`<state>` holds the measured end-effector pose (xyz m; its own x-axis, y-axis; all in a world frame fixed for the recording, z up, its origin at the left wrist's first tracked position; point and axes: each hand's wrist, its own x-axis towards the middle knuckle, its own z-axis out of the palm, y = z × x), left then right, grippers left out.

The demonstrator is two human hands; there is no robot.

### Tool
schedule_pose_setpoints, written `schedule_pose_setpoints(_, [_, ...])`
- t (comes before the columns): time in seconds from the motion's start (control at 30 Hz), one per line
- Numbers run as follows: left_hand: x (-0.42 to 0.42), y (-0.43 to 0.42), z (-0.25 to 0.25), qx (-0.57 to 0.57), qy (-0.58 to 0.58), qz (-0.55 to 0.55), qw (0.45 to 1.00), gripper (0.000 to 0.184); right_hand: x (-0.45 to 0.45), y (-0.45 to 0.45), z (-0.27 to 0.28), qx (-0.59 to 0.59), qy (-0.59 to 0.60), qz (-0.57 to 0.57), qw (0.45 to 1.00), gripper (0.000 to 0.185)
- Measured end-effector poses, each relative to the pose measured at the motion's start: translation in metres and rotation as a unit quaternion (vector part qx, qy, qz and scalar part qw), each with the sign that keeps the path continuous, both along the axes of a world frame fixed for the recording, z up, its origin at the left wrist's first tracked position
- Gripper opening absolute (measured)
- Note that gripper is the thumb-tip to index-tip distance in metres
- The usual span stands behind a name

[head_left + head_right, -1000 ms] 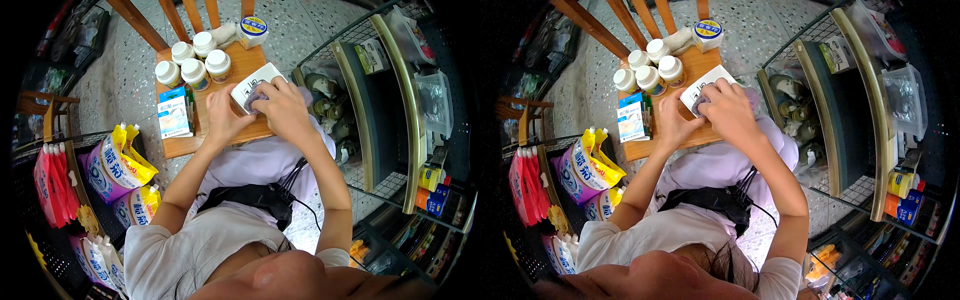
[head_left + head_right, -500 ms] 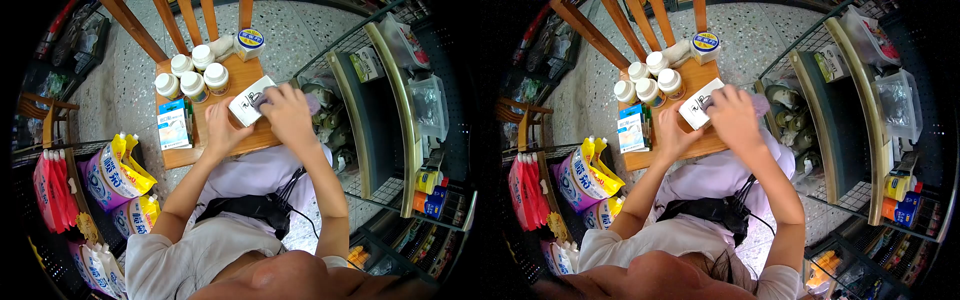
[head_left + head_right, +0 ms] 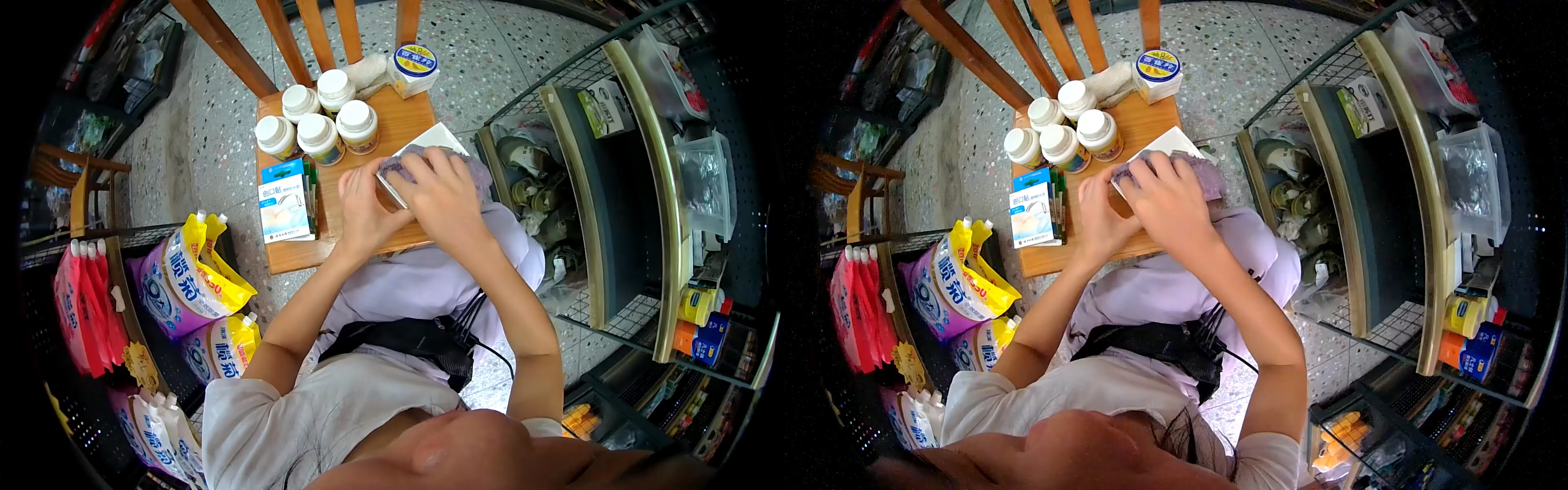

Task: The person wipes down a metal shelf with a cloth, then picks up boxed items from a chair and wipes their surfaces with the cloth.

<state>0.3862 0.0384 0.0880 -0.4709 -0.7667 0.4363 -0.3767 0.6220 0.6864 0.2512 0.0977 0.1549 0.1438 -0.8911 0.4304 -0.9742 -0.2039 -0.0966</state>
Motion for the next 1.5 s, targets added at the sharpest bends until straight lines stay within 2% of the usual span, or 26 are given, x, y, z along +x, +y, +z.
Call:
schedule_pose_setpoints(0.57, [0.0,0.001,0.001,-0.013,-0.018,0.001,1.0,0.076,-0.025,0.015,0.019,0.097,-0.088,0.025,0.991,0.012])
schedule_pose_setpoints(0.67, [0.0,0.001,0.001,-0.015,-0.022,0.003,1.0,0.075,-0.038,0.017,0.024,0.098,-0.061,-0.015,0.993,0.015])
schedule_pose_setpoints(0.77, [0.002,-0.001,0.001,0.008,-0.035,-0.002,0.999,0.075,-0.052,0.015,0.023,0.046,0.034,-0.138,0.989,0.018])
schedule_pose_setpoints(0.83, [0.004,0.0,0.002,0.052,-0.054,-0.008,0.997,0.077,-0.051,0.012,0.024,-0.006,-0.008,-0.162,0.987,0.02])
schedule_pose_setpoints(0.87, [0.003,0.0,0.002,0.029,-0.043,-0.001,0.999,0.076,-0.05,0.011,0.025,-0.031,-0.029,-0.174,0.984,0.022])
schedule_pose_setpoints(0.93, [0.001,0.0,0.001,-0.016,-0.022,0.009,1.0,0.073,-0.036,0.007,0.024,-0.031,-0.054,-0.124,0.99,0.023])
schedule_pose_setpoints(1.1, [0.003,-0.001,0.003,0.004,-0.026,-0.005,1.0,0.078,0.0,-0.005,-0.008,-0.015,-0.08,0.013,0.997,0.023])
schedule_pose_setpoints(1.3, [0.002,0.0,-0.002,-0.011,-0.013,0.005,1.0,0.079,0.0,-0.006,-0.005,0.001,-0.005,-0.012,1.0,0.027])
schedule_pose_setpoints(1.5, [0.002,0.0,0.001,-0.01,-0.013,0.004,1.0,0.077,-0.016,-0.016,-0.004,0.003,0.046,-0.083,0.995,0.026])
